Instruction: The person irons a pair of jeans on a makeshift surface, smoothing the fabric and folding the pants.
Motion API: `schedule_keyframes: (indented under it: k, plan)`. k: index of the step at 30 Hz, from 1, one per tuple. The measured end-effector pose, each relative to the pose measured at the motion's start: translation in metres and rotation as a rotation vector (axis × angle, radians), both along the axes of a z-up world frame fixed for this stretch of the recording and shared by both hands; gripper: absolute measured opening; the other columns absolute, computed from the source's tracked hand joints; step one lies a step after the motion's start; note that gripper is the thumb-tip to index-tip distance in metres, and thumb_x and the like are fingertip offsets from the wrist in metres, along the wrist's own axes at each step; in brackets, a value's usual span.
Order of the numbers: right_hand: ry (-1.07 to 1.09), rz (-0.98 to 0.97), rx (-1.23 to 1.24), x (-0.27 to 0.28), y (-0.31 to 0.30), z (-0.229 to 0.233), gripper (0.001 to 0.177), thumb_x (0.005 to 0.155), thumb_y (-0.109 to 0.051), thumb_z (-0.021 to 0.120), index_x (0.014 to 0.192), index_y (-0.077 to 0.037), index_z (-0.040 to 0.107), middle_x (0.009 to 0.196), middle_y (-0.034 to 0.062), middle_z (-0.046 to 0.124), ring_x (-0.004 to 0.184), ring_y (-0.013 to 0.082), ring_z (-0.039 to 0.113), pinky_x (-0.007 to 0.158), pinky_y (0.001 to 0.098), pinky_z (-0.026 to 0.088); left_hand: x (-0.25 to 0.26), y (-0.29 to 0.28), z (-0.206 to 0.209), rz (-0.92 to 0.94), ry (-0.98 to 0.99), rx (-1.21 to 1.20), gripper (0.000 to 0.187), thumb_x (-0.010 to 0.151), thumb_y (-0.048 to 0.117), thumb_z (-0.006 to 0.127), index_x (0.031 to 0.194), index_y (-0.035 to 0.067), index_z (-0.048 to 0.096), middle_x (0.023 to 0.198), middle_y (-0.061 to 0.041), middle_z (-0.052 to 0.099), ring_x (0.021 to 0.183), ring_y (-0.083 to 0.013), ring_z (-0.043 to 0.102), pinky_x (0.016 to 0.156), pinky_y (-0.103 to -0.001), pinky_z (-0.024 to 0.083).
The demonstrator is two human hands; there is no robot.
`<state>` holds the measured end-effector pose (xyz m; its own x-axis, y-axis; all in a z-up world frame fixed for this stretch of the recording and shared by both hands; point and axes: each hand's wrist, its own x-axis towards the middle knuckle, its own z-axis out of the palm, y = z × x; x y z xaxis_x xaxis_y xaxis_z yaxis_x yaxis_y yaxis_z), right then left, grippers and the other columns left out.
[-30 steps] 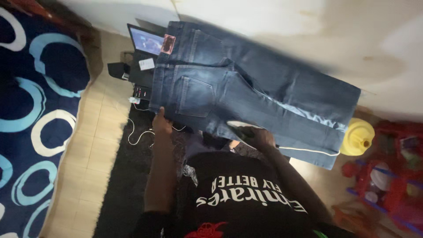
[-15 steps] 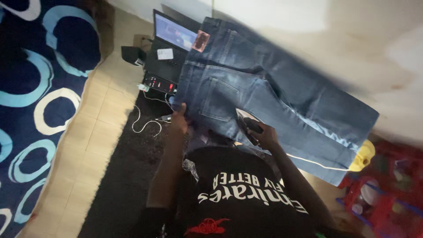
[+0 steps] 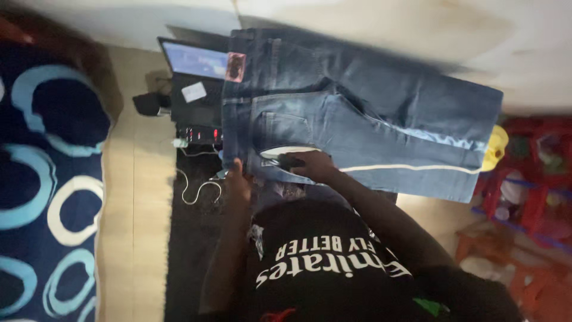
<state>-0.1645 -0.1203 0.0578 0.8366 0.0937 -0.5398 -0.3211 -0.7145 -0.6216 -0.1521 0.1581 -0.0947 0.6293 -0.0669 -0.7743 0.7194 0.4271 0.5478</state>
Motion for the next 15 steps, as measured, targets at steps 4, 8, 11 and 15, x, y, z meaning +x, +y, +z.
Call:
schedule_keyframes:
  k: [4, 8, 11, 15]
  plan:
    - [-0.038, 0.092, -0.139, 0.033, -0.012, -0.003, 0.047, 0.092, -0.047, 0.066, 0.136, -0.03, 0.065, 0.129, 0.0062, 0.07, 0.115, 0.0312, 0.067, 0.095, 0.0478, 0.052, -0.009, 0.018, -0.027, -0.086, 0.091, 0.079, 0.065, 0.106, 0.059, 0.059, 0.122, -0.004, 0.062, 0.098, -0.012, 0.063, 0.08, -0.0246, 0.063, 0.064, -0.042, 0.056]
    - [-0.068, -0.317, -0.174, 0.052, -0.051, -0.003, 0.057, 0.088, -0.048, 0.073, 0.139, -0.026, 0.062, 0.124, 0.011, 0.071, 0.112, 0.0329, 0.07, 0.094, 0.0457, 0.054, 0.002, 0.023, -0.023, -0.025, 0.176, -0.097, 0.047, 0.099, 0.05, 0.063, 0.123, 0.01, 0.057, 0.097, -0.004, 0.062, 0.088, -0.025, 0.067, 0.071, -0.047, 0.06]
    - [-0.184, -0.563, -0.083, 0.045, -0.07, 0.001, 0.059, 0.085, -0.045, 0.076, 0.139, -0.024, 0.062, 0.124, 0.011, 0.073, 0.111, 0.0319, 0.072, 0.093, 0.0436, 0.055, 0.008, 0.028, -0.003, -0.149, 0.17, 0.011, 0.059, 0.098, 0.054, 0.057, 0.131, 0.005, 0.059, 0.11, -0.008, 0.072, 0.098, -0.0331, 0.072, 0.076, -0.051, 0.061]
    - [-0.142, -0.375, -0.034, 0.022, -0.096, 0.01, 0.053, 0.085, -0.045, 0.077, 0.134, -0.027, 0.066, 0.125, 0.0092, 0.074, 0.112, 0.0329, 0.07, 0.092, 0.045, 0.054, 0.017, 0.032, 0.014, -0.671, -0.013, 0.293, 0.056, 0.103, 0.05, 0.057, 0.144, 0.012, 0.054, 0.128, -0.015, 0.066, 0.115, -0.036, 0.066, 0.099, -0.054, 0.054]
